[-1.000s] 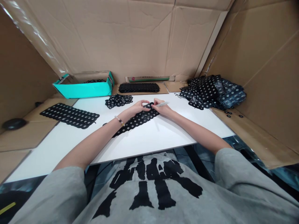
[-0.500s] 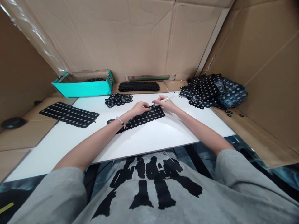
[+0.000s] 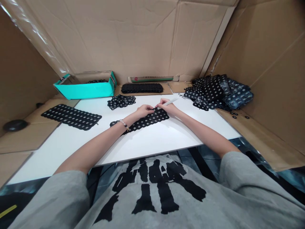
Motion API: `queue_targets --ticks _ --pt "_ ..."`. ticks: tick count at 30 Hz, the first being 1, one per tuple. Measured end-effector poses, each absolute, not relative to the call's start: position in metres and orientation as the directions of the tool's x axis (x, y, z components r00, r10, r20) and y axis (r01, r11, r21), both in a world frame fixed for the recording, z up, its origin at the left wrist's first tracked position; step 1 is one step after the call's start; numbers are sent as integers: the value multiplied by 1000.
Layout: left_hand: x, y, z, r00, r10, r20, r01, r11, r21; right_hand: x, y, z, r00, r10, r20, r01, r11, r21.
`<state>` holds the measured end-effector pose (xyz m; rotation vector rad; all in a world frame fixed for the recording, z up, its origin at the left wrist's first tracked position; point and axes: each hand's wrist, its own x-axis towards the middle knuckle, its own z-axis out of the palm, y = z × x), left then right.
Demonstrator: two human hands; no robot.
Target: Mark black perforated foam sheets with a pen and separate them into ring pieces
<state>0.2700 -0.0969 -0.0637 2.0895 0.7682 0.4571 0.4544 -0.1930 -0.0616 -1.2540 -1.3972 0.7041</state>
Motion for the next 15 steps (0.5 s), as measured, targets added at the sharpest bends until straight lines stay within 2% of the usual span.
queue_targets --ticks 4,7,10,13,15 --pt "269 -99 -59 770 638 -2 326 -390 861 454 -196 -61 135 930 341 393 266 -880" --pt "266 -98 -54 804 592 -55 303 -328 895 449 -197 -61 136 911 389 544 259 -798" --pt "263 -93 -47 823 562 -82 300 -308 903 445 -194 -62 103 904 415 619 268 -738" --pt "261 -89 -42 850 516 -109 314 -329 891 446 -190 -63 96 906 413 647 259 -718" --pt "261 -90 -40 865 493 -92 325 -411 852 450 -190 -63 101 900 423 616 277 -737"
